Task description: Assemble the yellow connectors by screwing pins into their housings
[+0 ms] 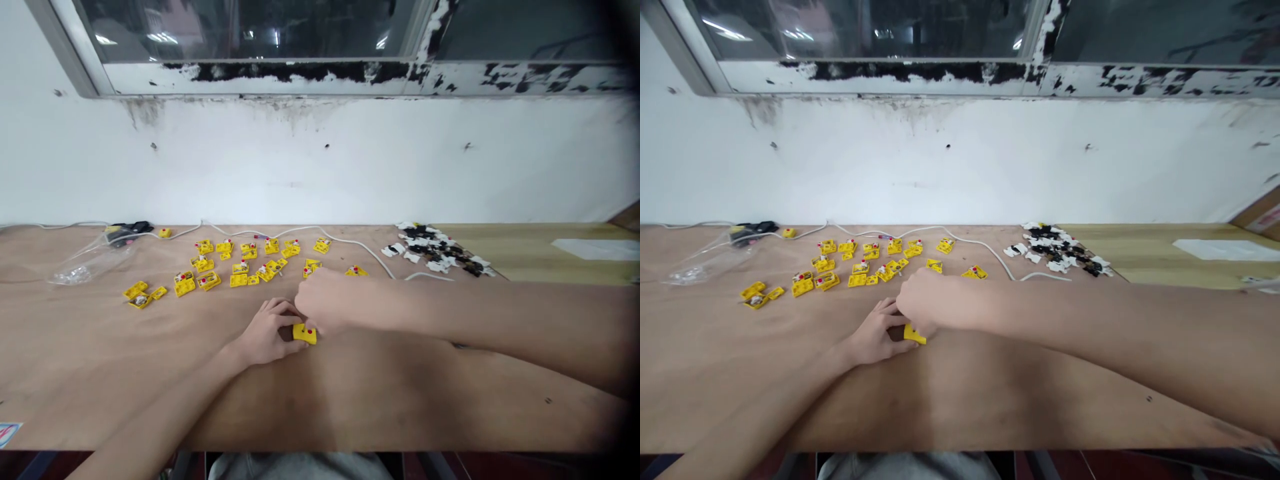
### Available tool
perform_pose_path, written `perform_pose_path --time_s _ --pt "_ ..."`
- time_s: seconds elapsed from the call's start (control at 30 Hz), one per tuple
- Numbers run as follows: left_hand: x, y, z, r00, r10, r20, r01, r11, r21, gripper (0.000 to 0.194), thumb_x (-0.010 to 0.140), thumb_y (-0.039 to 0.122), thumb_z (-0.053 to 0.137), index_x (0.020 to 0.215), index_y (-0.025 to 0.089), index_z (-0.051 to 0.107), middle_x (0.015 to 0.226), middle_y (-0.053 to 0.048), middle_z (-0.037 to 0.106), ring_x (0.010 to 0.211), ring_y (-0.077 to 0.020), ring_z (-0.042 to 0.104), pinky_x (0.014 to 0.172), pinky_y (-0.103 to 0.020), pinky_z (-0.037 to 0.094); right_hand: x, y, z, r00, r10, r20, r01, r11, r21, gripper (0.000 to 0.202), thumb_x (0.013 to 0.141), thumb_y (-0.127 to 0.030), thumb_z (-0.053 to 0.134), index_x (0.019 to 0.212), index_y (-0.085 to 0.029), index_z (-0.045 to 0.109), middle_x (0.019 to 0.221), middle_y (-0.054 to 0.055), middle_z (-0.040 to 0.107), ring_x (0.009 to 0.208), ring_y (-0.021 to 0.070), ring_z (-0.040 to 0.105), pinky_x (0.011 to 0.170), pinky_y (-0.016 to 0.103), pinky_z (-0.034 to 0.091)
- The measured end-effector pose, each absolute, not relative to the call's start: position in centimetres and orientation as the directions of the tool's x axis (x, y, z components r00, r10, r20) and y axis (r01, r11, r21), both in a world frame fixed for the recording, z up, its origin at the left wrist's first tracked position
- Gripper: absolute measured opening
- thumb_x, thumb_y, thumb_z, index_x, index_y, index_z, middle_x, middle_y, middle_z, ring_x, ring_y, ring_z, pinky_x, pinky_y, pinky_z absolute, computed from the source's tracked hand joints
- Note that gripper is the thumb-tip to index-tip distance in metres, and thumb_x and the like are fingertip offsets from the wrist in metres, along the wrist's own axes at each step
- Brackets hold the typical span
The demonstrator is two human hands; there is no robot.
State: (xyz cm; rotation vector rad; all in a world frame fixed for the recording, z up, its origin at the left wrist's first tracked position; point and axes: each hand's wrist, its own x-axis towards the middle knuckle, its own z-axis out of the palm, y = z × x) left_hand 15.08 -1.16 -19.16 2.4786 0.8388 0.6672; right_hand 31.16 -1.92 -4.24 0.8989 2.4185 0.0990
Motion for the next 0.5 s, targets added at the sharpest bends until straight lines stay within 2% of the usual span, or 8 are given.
perform_pose_path --time_s 0.1,0.2,0.33,0.5 --pt "15.1 -1.2 -19.4 0.699 0.646 0.307 0.437 -0.725 0.532 0.036 0.077 0.046 0.078 0.11 0.031 0.075 0.122 -0.004 0.067 0.121 -0.027 0.052 0.103 -0.042 0.04 31.7 -2.8 -5.2 -0.746 0.52 -0.416 0.421 0.852 0.31 0.007 0.075 -0.009 0.069 0.076 -0.015 0.073 0.076 0.008 0.073 0.066 0.0242 0.067 0.057 0.031 0.039" --pt "15.1 -1.2 -19.5 0.695 0.645 0.318 0.436 -0.729 0.528 0.032 0.077 0.048 0.077 0.103 0.03 0.076 0.118 -0.004 0.068 0.119 -0.0274 0.052 0.102 -0.043 0.041 32.1 -3.4 -5.7 -0.789 0.466 -0.4 0.383 0.882 0.273 0.008 0.075 -0.012 0.07 0.068 -0.016 0.07 0.067 0.007 0.071 0.061 0.0232 0.066 0.056 0.032 0.037" --pt "15.2 -1.3 -19.3 0.694 0.652 0.307 0.45 -0.725 0.522 0.037 0.077 0.047 0.078 0.109 0.031 0.075 0.121 -0.004 0.067 0.12 -0.0276 0.052 0.103 -0.043 0.041 32.0 -3.2 -5.3 -0.729 0.593 -0.343 0.554 0.805 0.212 0.016 0.076 -0.029 0.071 0.075 -0.013 0.074 0.071 0.012 0.072 0.068 0.0256 0.069 0.06 0.031 0.04" --pt "14.6 -1.3 -18.0 0.715 0.642 0.276 0.467 -0.733 0.495 0.037 0.075 0.045 0.08 0.11 0.032 0.075 0.12 -0.002 0.067 0.119 -0.0254 0.053 0.104 -0.041 0.042 32.0 -2.2 -4.4 -0.524 0.756 -0.393 0.777 0.613 0.141 0.03 0.086 -0.035 0.059 0.084 -0.011 0.076 0.08 0.017 0.074 0.075 0.0285 0.071 0.061 0.032 0.042"
